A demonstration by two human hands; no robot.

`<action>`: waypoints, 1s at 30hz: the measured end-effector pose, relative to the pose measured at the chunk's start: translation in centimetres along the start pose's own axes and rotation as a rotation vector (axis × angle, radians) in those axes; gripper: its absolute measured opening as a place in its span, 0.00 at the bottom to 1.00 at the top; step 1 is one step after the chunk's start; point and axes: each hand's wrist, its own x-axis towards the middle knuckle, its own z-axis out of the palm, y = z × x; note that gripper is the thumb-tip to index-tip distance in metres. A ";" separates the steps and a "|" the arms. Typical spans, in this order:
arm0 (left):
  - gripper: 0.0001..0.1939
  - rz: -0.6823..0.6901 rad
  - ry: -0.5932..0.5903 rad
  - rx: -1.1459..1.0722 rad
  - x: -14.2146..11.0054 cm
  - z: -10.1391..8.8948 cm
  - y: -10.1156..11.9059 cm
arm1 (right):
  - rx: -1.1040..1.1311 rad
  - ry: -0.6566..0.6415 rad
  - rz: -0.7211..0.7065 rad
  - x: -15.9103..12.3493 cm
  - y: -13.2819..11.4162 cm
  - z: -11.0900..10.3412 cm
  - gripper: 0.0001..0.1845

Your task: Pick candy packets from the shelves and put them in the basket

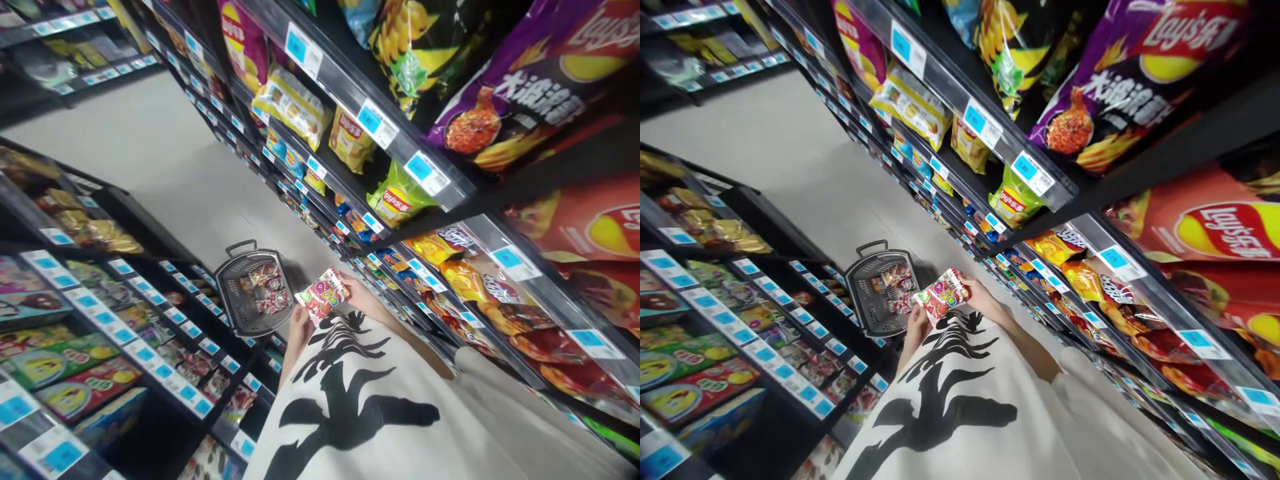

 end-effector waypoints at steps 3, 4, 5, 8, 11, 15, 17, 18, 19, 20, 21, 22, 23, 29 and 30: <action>0.27 0.054 0.043 0.059 -0.7 0.0 -1.8 | -0.038 -0.038 0.005 -1.2 -0.2 -1.6 0.09; 0.26 0.075 0.062 0.083 -0.9 -0.1 -2.5 | -0.055 -0.049 0.011 -1.7 -0.2 -2.3 0.09; 0.26 0.093 0.081 0.106 -1.1 -0.2 -3.1 | -0.074 -0.060 0.021 -2.4 -0.2 -3.1 0.09; 0.27 0.116 0.117 0.157 -2.1 -0.2 -5.6 | -0.141 -0.109 0.074 -5.1 0.2 -6.3 0.11; 0.28 0.090 0.122 0.161 -3.8 0.7 -9.6 | -0.246 -0.160 0.150 -8.6 0.4 -10.5 0.17; 0.30 0.042 0.119 0.141 -7.2 3.5 -16.8 | -0.405 -0.188 0.270 -12.6 0.1 -16.5 0.24; 0.32 0.035 0.127 0.142 -8.9 4.9 -20.2 | -0.457 -0.187 0.315 -14.0 0.0 -18.9 0.26; 0.32 0.035 0.132 0.154 -9.7 5.4 -21.6 | -0.478 -0.180 0.332 -14.5 0.1 -19.9 0.27; 0.32 0.037 0.136 0.176 -10.4 5.8 -22.7 | -0.497 -0.168 0.343 -15.0 0.3 -20.8 0.27; 0.31 0.040 0.137 0.209 -11.0 5.9 -23.6 | -0.515 -0.149 0.349 -15.3 0.6 -21.7 0.26; 0.30 0.045 0.136 0.253 -11.4 5.9 -24.3 | -0.531 -0.123 0.345 -15.6 1.0 -22.5 0.25; 0.29 0.052 0.134 0.308 -11.7 5.7 -24.8 | -0.545 -0.090 0.331 -15.7 1.5 -23.3 0.24; 0.27 0.059 0.130 0.372 -11.8 5.4 -25.2 | -0.556 -0.049 0.306 -15.7 2.0 -24.1 0.22; 0.15 -0.029 0.072 0.818 -10.5 -0.1 -27.3 | -0.662 0.262 0.085 -13.7 4.1 -28.2 0.20; 0.16 -0.074 0.068 0.880 -10.4 -1.5 -27.8 | -0.697 0.308 0.054 -13.1 4.2 -28.5 0.20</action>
